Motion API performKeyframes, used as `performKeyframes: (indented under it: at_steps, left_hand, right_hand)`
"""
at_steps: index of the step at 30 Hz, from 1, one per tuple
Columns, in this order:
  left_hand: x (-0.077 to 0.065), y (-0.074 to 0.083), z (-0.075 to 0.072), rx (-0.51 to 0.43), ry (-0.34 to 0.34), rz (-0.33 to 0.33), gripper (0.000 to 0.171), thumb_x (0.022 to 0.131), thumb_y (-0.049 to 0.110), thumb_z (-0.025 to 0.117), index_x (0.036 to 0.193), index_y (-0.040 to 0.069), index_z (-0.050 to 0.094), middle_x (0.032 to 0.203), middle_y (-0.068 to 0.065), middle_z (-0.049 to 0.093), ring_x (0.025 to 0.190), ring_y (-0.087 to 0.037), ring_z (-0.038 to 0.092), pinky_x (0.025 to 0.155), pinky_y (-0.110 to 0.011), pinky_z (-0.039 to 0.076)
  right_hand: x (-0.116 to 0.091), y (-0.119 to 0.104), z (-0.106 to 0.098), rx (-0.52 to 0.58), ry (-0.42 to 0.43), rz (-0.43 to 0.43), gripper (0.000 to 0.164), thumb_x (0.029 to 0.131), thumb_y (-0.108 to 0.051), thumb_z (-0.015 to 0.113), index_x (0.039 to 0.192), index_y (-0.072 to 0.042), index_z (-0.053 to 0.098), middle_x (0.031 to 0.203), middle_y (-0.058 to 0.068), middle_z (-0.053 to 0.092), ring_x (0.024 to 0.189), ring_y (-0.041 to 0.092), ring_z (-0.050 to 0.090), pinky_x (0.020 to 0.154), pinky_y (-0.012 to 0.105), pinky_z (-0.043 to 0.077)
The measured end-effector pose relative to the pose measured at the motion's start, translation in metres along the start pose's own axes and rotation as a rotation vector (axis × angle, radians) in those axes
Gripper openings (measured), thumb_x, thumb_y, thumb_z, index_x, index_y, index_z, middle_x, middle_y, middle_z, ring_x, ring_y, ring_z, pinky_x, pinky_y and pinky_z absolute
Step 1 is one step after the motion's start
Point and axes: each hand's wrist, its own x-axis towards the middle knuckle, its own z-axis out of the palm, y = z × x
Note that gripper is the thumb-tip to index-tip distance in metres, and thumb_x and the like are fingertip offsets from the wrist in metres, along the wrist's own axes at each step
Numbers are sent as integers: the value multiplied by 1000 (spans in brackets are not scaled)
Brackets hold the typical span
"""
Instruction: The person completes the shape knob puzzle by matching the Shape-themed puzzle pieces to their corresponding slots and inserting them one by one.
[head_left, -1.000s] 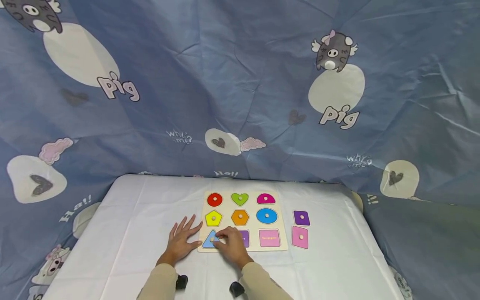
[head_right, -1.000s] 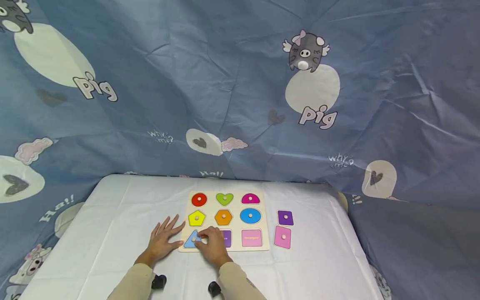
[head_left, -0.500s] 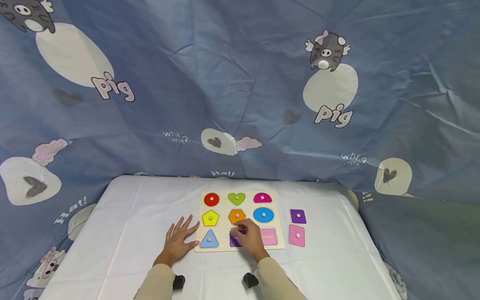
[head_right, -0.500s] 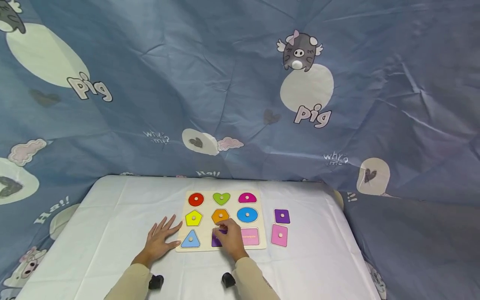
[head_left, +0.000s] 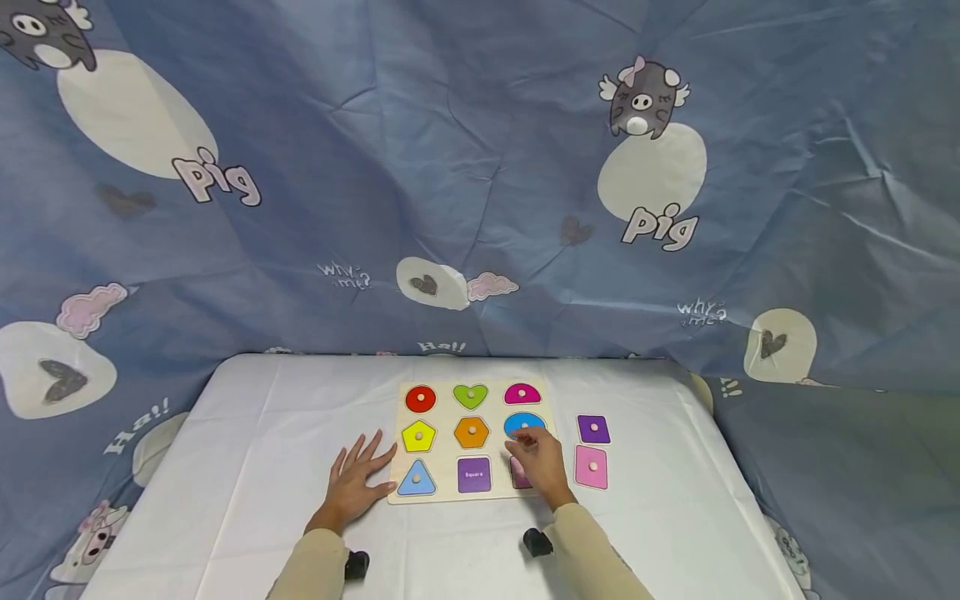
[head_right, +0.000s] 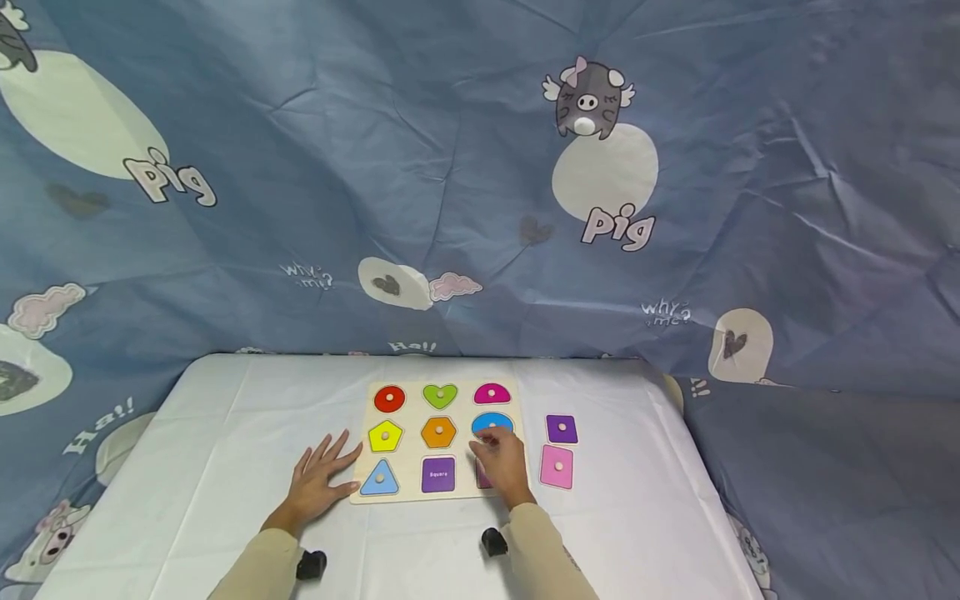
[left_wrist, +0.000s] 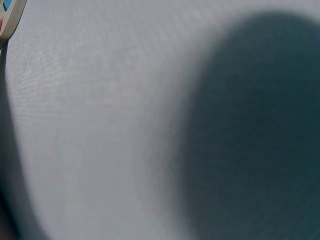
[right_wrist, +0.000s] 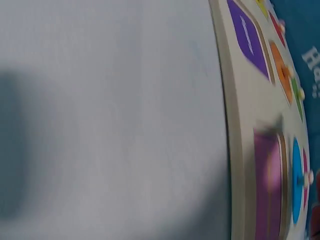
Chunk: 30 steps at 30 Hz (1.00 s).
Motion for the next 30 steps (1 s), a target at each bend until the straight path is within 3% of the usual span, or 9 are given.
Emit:
performKeyframes:
  at_steps: [7,16,26,30]
  left_hand:
    - [-1,0,-1,1,6,-12,66,80,27,75,141,15,50,157,-13,25,146,-37,9,115,-56,-2]
    - [0,-2,-1,3,8,-13,66,80,28,74,141,15,51,157,-12,25,146,-37,9,115,-56,-2]
    - [-1,-1,0,-2,16,-4,65,80,29,74,140,15,51,157,-12,25,146,-37,9,115,-56,-1]
    - [-1,0,0,-5,20,1,65,80,28,75,140,15,52,157,-12,26,146,-37,10,115,-56,0]
  right_hand:
    - [4,16,-21,42,30,34,20,80,-8,77,98,-1,71,88,10,65,83,23,58,73,28,50]
    - [9,34,-44,-44,123,142,22,82,-6,75,102,-1,71,90,11,65,85,24,57,70,30,48]
    - [17,57,-66,-74,202,227,21,82,-6,75,100,2,71,84,10,65,77,16,55,67,21,47]
    - [20,64,-76,-58,216,309,23,84,-10,74,102,3,69,83,8,62,72,11,53,56,18,47]
